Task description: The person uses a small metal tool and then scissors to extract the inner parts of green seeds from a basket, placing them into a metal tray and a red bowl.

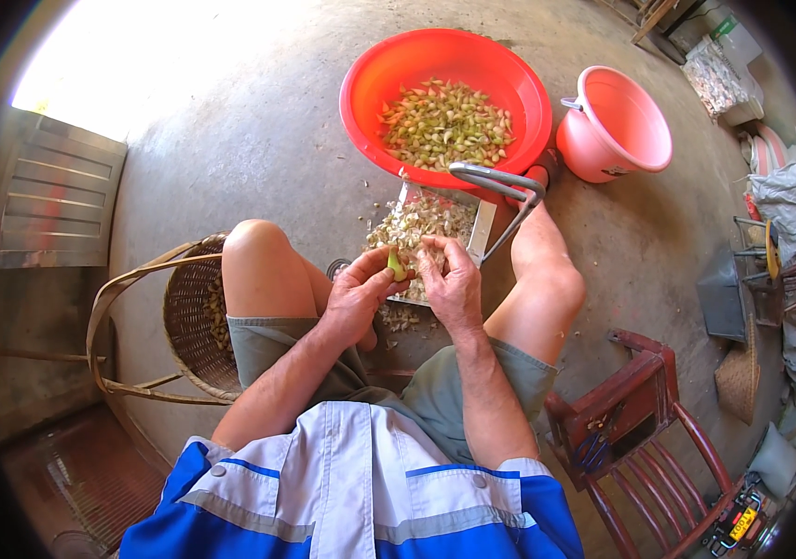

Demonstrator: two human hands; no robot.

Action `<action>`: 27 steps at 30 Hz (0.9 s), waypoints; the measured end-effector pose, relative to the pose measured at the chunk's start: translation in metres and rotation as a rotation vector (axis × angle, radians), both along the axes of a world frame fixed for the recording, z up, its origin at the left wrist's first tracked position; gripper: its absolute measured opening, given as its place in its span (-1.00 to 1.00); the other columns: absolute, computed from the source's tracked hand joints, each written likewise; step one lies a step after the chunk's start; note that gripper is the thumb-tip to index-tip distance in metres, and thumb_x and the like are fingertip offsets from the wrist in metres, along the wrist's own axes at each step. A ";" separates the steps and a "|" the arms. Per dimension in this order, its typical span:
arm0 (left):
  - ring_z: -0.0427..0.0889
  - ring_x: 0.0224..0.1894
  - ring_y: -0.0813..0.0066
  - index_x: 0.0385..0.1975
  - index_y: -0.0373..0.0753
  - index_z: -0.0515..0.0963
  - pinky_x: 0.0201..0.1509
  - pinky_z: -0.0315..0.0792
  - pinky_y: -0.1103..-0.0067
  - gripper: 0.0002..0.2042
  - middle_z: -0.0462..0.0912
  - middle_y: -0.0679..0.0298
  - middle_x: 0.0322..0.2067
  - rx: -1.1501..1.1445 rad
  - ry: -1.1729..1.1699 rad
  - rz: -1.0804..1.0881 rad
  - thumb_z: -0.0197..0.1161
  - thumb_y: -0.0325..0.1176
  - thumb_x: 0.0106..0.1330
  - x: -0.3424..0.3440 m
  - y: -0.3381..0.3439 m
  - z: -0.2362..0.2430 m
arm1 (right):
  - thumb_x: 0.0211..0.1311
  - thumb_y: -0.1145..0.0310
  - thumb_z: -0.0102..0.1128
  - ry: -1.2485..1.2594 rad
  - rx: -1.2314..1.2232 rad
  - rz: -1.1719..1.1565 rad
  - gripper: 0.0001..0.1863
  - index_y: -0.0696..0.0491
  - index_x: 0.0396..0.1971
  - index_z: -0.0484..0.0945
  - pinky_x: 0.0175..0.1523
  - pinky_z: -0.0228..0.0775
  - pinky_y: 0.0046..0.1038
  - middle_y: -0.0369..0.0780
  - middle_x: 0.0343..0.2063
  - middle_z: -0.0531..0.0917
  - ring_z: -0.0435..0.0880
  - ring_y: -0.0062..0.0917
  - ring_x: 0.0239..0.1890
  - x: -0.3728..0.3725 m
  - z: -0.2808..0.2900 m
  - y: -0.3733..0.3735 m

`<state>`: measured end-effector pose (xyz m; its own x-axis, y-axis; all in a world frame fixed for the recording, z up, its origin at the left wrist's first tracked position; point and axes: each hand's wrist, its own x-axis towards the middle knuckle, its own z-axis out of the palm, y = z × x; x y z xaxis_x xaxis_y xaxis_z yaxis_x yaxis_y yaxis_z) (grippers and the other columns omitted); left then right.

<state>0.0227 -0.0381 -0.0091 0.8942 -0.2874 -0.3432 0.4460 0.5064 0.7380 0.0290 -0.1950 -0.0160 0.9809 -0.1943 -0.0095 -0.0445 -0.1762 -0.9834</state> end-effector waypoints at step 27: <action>0.54 -0.07 0.54 0.03 -0.38 0.40 0.02 0.48 0.57 -0.72 0.56 0.24 -0.13 0.279 -0.246 -0.075 0.10 -0.56 0.33 -0.004 -0.003 -0.007 | 0.16 0.55 0.16 0.308 0.605 0.145 -0.97 0.14 -0.39 0.51 -0.47 0.27 -0.72 -0.37 -0.56 0.51 0.38 -0.79 -0.57 -0.003 0.008 0.002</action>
